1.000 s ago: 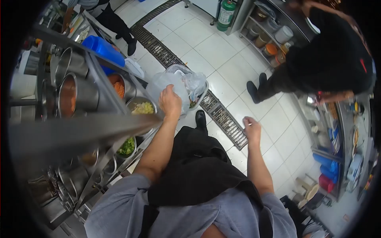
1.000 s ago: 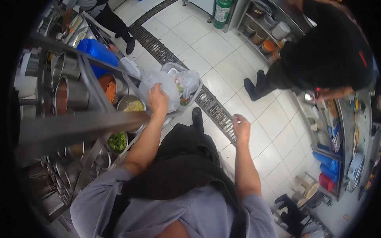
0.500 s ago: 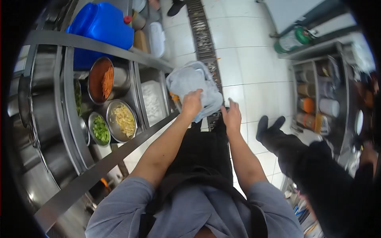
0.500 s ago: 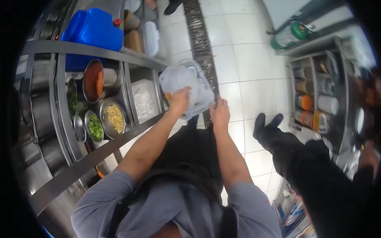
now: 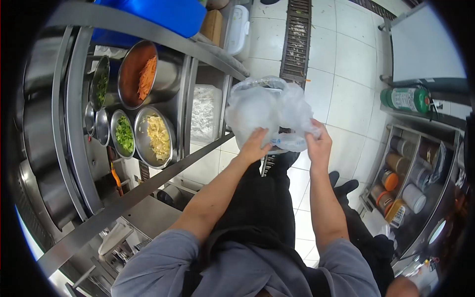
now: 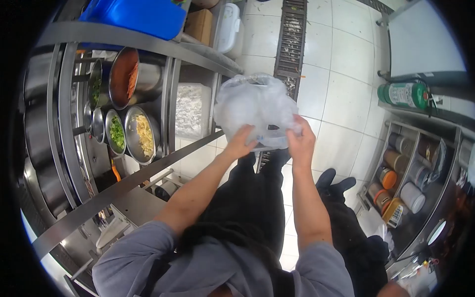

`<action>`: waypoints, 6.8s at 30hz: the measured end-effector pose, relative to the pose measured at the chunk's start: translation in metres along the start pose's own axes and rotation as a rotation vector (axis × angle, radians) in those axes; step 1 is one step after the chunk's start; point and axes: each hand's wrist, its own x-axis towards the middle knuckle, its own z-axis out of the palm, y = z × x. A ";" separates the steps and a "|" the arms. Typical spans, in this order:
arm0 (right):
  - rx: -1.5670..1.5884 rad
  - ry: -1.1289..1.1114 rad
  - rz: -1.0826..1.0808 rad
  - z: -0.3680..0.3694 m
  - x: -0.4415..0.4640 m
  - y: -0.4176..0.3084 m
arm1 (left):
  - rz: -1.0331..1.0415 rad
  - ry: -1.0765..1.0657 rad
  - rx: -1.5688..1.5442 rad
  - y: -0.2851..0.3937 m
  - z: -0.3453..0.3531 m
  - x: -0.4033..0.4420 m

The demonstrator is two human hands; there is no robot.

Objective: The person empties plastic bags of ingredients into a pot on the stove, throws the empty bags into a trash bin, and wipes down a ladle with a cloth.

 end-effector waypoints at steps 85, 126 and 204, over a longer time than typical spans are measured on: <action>-0.753 -0.164 0.412 -0.213 -0.223 0.116 | -0.020 -0.089 0.220 -0.069 -0.024 0.058; -1.056 -1.451 -0.757 0.620 -0.248 -0.146 | -0.986 0.926 -0.900 -0.405 -0.499 -0.530; -1.053 -2.324 -1.302 1.597 -1.367 -0.224 | -2.133 1.983 -1.409 -0.912 -0.458 -1.517</action>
